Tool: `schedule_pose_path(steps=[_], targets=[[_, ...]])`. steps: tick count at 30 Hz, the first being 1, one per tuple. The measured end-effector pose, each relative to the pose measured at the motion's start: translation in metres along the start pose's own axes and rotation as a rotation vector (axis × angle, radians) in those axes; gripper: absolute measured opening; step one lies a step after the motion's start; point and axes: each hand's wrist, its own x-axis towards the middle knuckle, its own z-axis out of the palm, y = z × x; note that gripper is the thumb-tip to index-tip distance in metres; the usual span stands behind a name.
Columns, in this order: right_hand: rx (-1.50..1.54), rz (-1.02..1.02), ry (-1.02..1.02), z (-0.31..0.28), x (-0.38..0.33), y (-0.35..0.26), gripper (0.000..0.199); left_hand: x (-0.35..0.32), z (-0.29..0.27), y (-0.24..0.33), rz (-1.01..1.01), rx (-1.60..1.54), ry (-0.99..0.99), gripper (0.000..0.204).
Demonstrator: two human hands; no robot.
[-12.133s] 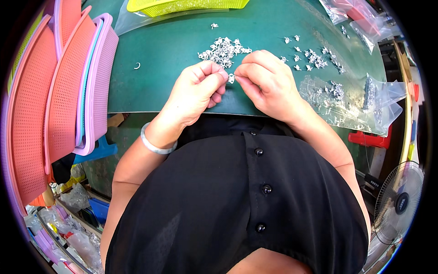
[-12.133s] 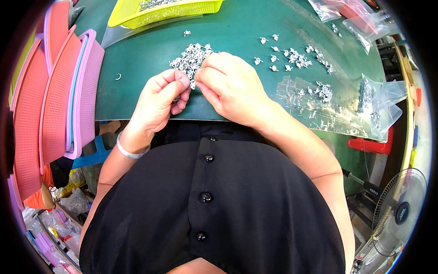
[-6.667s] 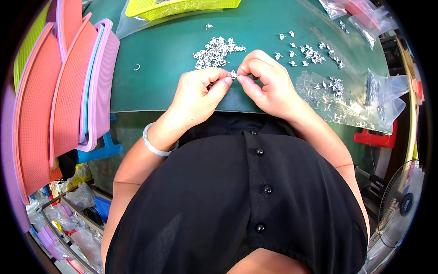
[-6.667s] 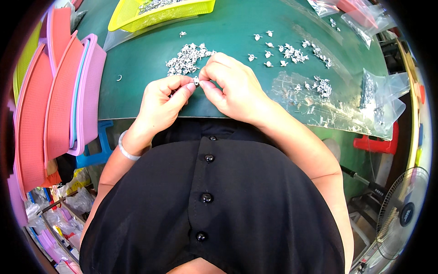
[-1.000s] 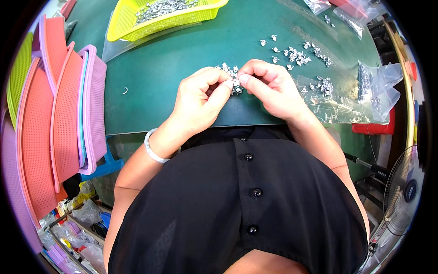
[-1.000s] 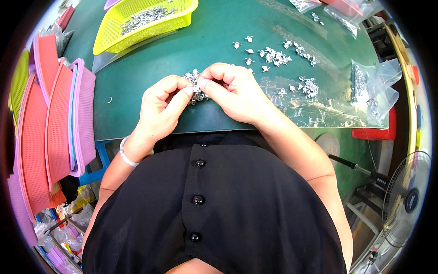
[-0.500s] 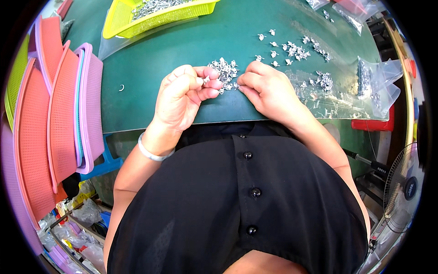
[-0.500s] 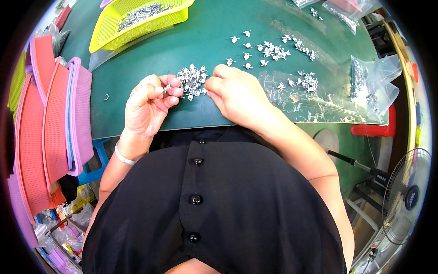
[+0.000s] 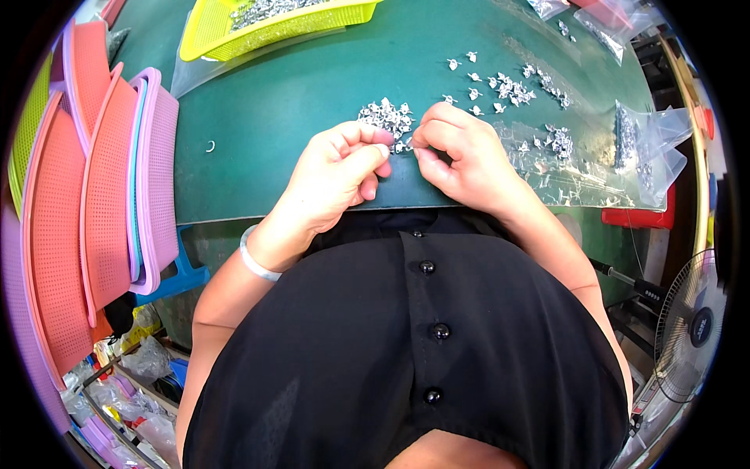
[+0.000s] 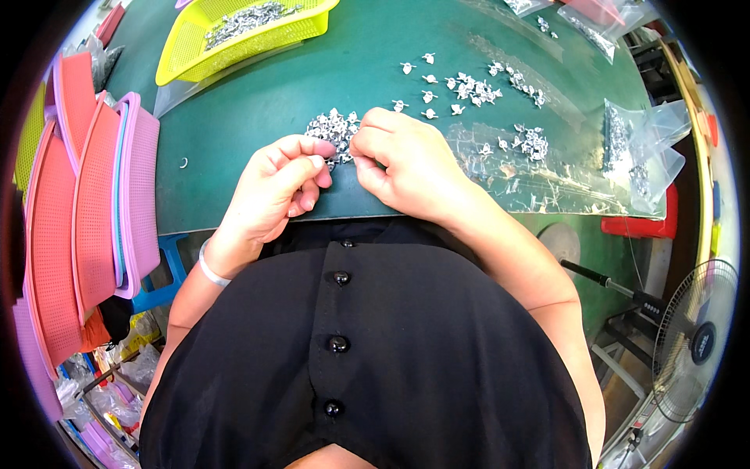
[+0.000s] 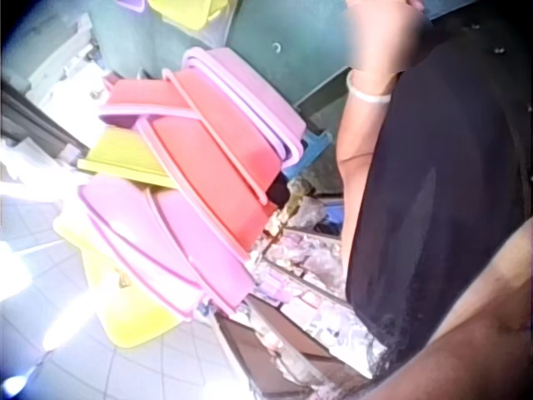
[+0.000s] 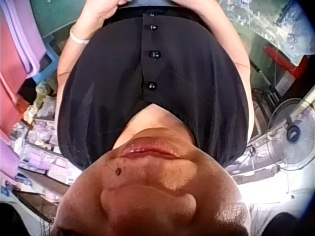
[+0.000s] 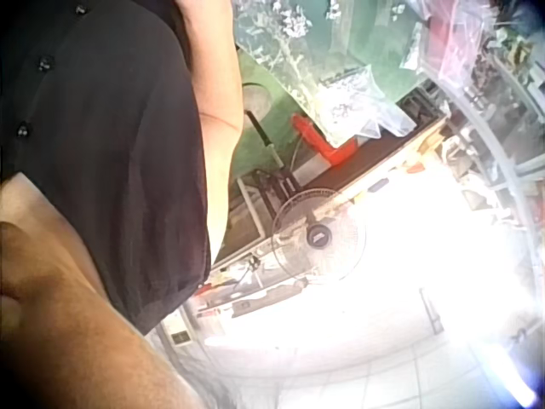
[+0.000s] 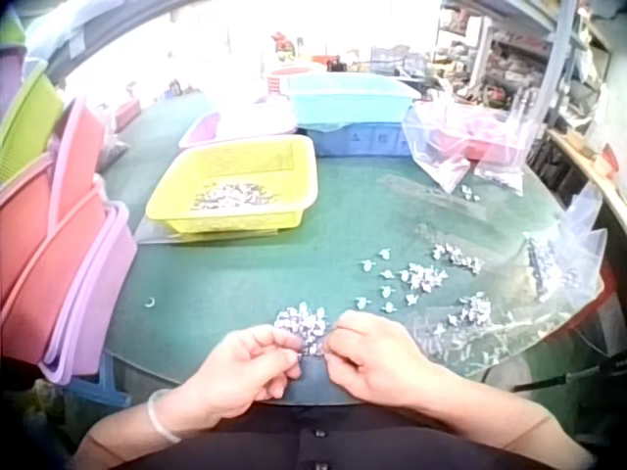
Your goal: The person repeatedly picks up small silver metal pieces from a green table and joins them together by hand. They place the assembled pieces into a yellow basket and continue the process with additional pieces from the table.
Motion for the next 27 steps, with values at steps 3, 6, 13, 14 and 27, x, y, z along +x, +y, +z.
schedule_pose_path(steps=[3, 6, 13, 14, 27], targets=[[0.049, -0.032, -0.004, -0.002, 0.003, -0.003, 0.009, 0.004, 0.006, 0.0, 0.0, 0.067, -0.022, 0.01], [0.073, -0.051, 0.038, -0.001, 0.004, -0.003, 0.009, 0.008, 0.006, -0.001, 0.053, 0.096, -0.03, 0.01], [0.331, 0.153, 0.025, -0.002, 0.001, -0.001, 0.006, 0.008, 0.005, -0.005, 0.139, -0.001, -0.033, 0.007], [0.348, 0.161, 0.02, -0.002, 0.001, -0.001, 0.006, 0.008, 0.005, -0.006, 0.191, 0.041, -0.028, 0.007], [0.122, -0.048, 0.168, 0.003, 0.002, -0.001, 0.01, 0.004, 0.005, -0.007, 0.184, -0.078, -0.089, 0.015]])
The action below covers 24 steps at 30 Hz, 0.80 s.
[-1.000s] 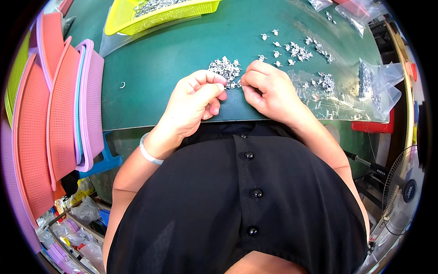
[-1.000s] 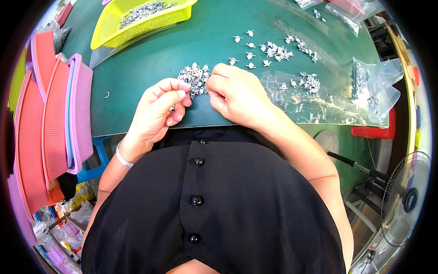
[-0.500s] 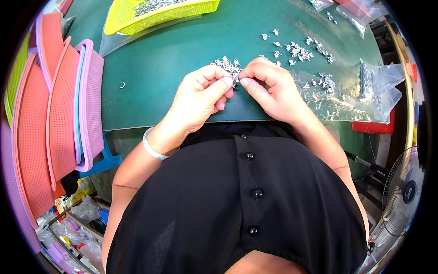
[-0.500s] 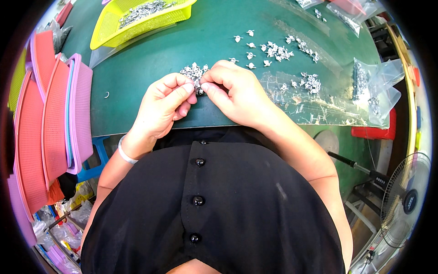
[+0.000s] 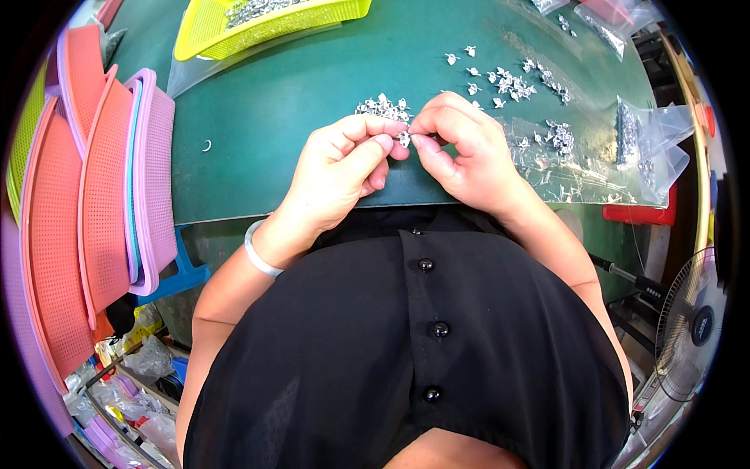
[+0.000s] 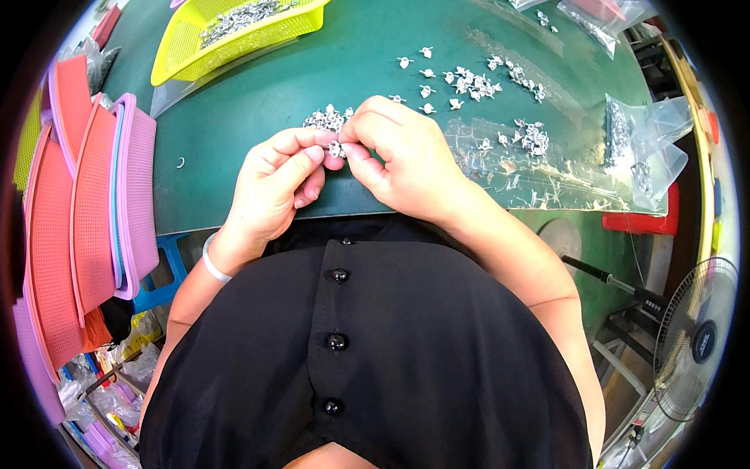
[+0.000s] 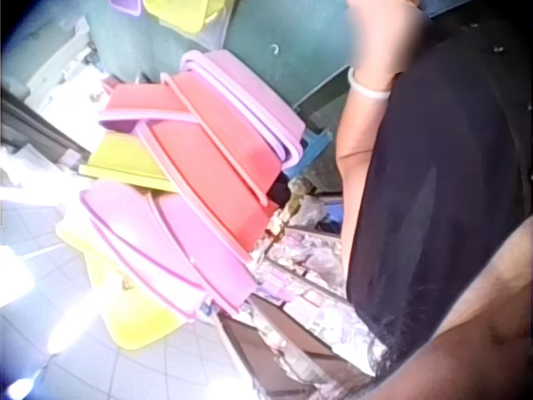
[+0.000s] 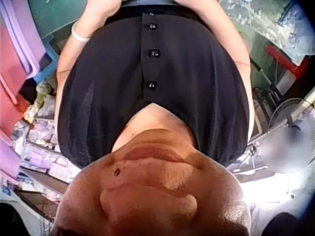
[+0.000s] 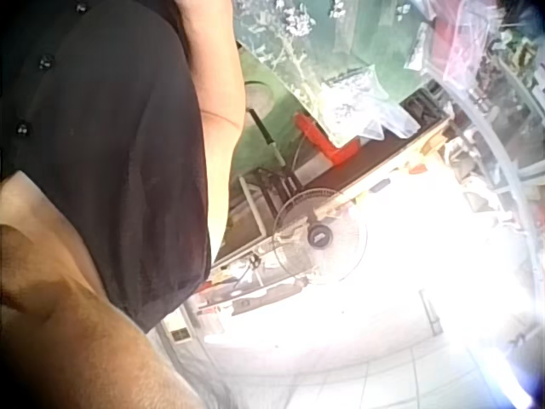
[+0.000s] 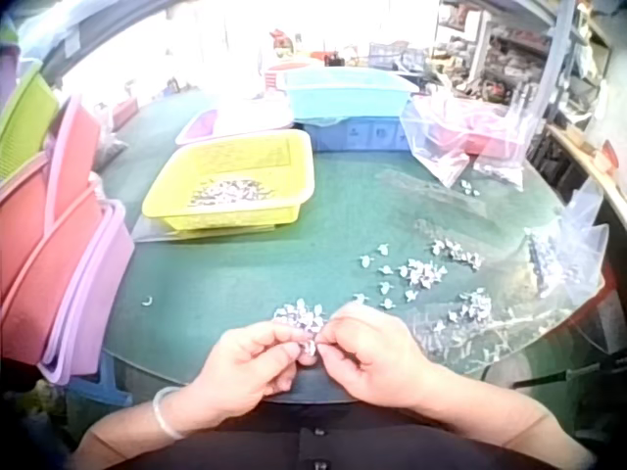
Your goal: The person repeatedly picks up small silver metal pieces from a green table and joins them together by hand. They place the assembled pieces into a yellow basket and continue the process with additional pieces from the table.
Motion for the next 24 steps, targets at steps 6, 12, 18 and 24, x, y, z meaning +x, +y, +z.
schedule_pose_path(steps=[6, 12, 18, 24], targets=[[-0.136, -0.106, 0.041, 0.004, 0.001, 0.0, 0.012, 0.001, -0.002, -0.001, -0.04, 0.011, -0.006, 0.015], [-0.14, -0.118, 0.039, 0.004, 0.002, 0.001, 0.013, 0.004, -0.004, -0.004, -0.077, -0.02, 0.004, 0.013], [-0.082, -0.066, -0.002, 0.002, 0.003, -0.001, 0.011, 0.005, -0.007, -0.005, -0.124, -0.162, -0.003, 0.015], [-0.243, 0.105, -0.031, -0.011, 0.007, 0.007, 0.009, 0.004, -0.014, 0.002, -0.125, -0.235, -0.042, 0.017]])
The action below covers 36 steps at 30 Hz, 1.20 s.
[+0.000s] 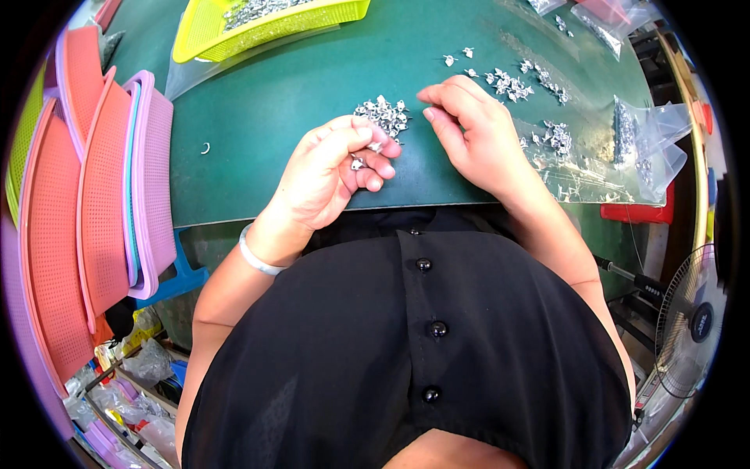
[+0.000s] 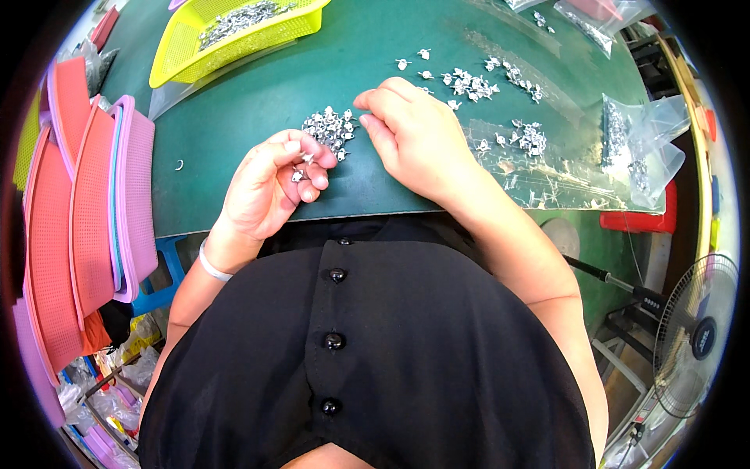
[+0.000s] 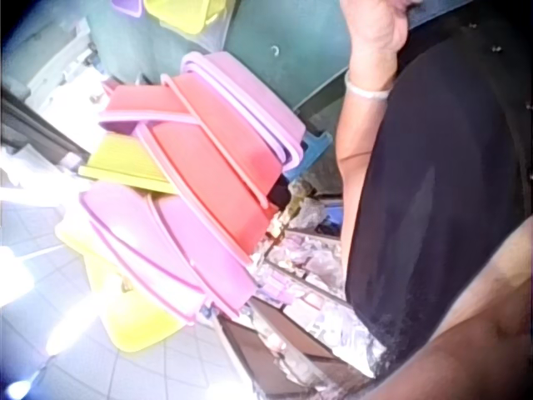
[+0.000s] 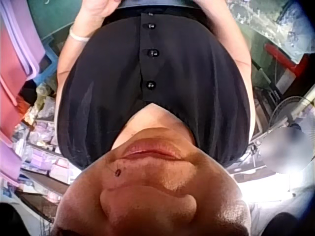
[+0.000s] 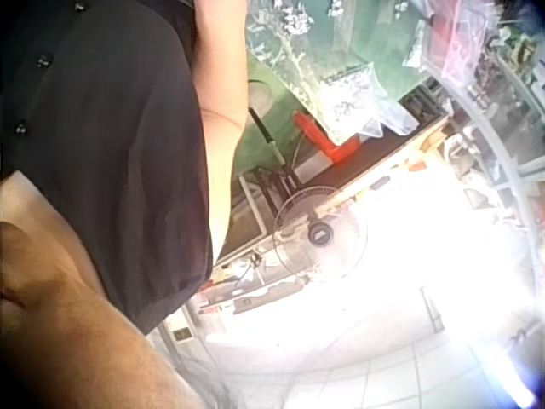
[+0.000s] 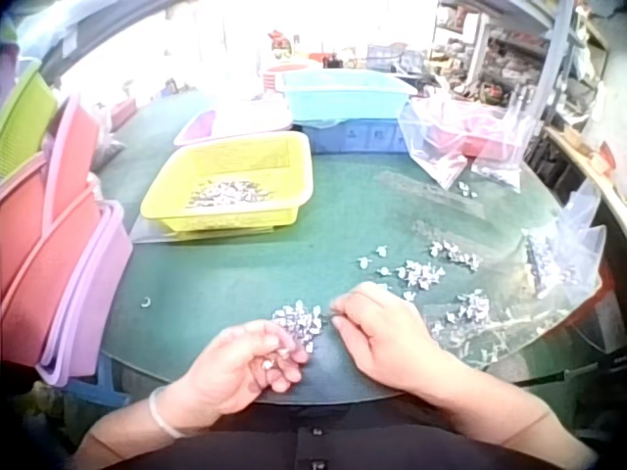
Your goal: The person repeatedly picks up small silver metal pieces from a green table and joins them together by hand. They place the assembled pieces into a yellow basket and continue the process with additional pieces from the table.
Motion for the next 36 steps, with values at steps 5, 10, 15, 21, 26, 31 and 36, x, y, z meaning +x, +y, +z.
schedule_pose_path(steps=[5, 10, 15, 21, 26, 31, 36], targets=[[-0.126, 0.033, -0.16, 0.007, -0.001, 0.0, 0.014, 0.002, -0.005, 0.0, 0.028, -0.012, -0.009, 0.01], [-0.147, 0.014, -0.233, 0.006, -0.001, 0.0, 0.01, 0.004, -0.005, 0.001, 0.061, 0.097, 0.055, 0.01], [-0.104, 0.038, -0.227, 0.003, -0.004, 0.0, 0.007, 0.004, -0.002, 0.001, 0.078, 0.139, 0.106, 0.009], [-0.118, 0.003, -0.215, 0.004, -0.005, 0.0, 0.006, 0.003, 0.0, 0.001, 0.05, 0.161, 0.127, 0.008], [-0.085, -0.006, -0.167, 0.005, -0.003, 0.0, 0.007, -0.001, 0.01, 0.004, 0.016, 0.374, 0.144, 0.012], [0.076, 0.078, -0.147, 0.0, 0.0, -0.008, 0.007, 0.0, 0.018, 0.006, 0.012, 0.424, 0.156, 0.013], [0.206, -0.018, -0.092, 0.0, 0.003, -0.015, 0.008, 0.005, 0.019, 0.004, 0.048, 0.434, 0.139, 0.01]])
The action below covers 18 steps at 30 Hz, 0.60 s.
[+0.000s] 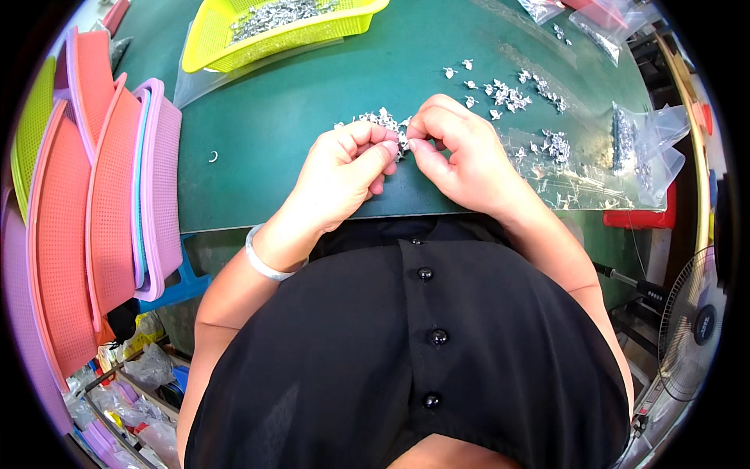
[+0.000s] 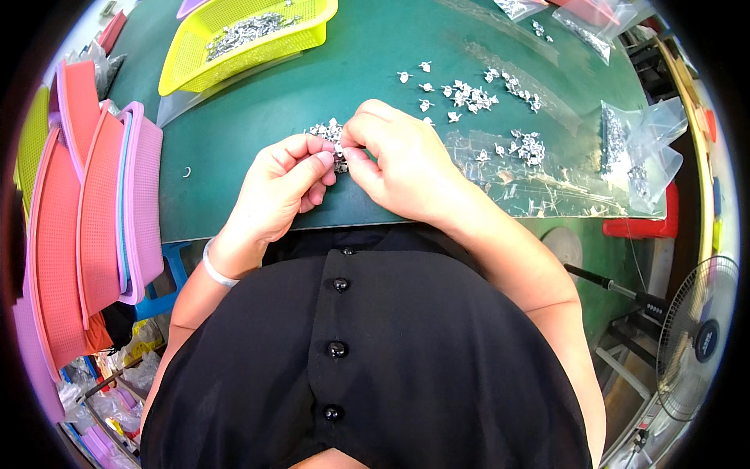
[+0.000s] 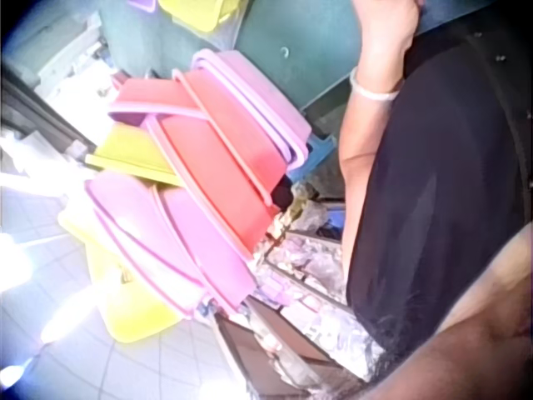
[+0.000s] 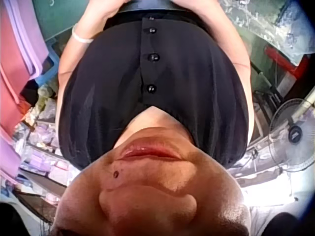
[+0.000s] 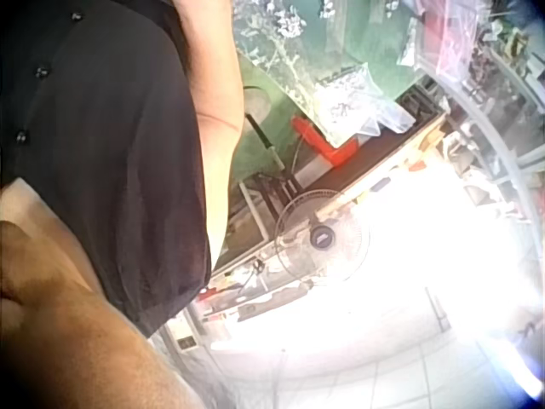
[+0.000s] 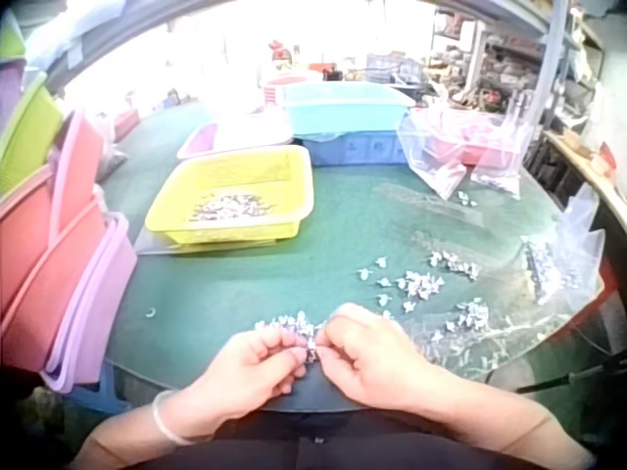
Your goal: The person repeatedly picks up small silver metal pieces from a green table and joins them together by hand. They place the assembled pieces into a yellow basket and continue the process with additional pieces from the table.
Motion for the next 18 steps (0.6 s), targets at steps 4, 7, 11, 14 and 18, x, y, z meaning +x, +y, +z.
schedule_pose_path(steps=[4, 7, 11, 14, 18], targets=[[0.057, -0.027, 0.03, 0.0019, -0.0005, 0.0024, 0.007, -0.0009, -0.0023, -0.0028, 0.017, -0.088, 0.001, 0.008], [0.164, 0.106, 0.012, 0.0007, -0.0049, 0.0037, 0.006, -0.0007, -0.0035, -0.0041, 0.013, -0.167, -0.013, 0.008], [0.271, 0.15, -0.018, 0.0014, -0.0041, 0.0071, 0.007, 0.0001, -0.0021, -0.0056, 0.051, -0.129, -0.023, 0.009], [0.331, 0.213, -0.044, -0.0017, -0.003, 0.0048, 0.007, 0.0015, -0.0025, -0.0099, 0.19, 0.046, -0.009, 0.01], [0.195, 0.041, 0.011, -0.0022, -0.0033, 0.0059, 0.006, -0.0016, -0.002, -0.0045, 0.117, -0.024, -0.009, 0.012]])
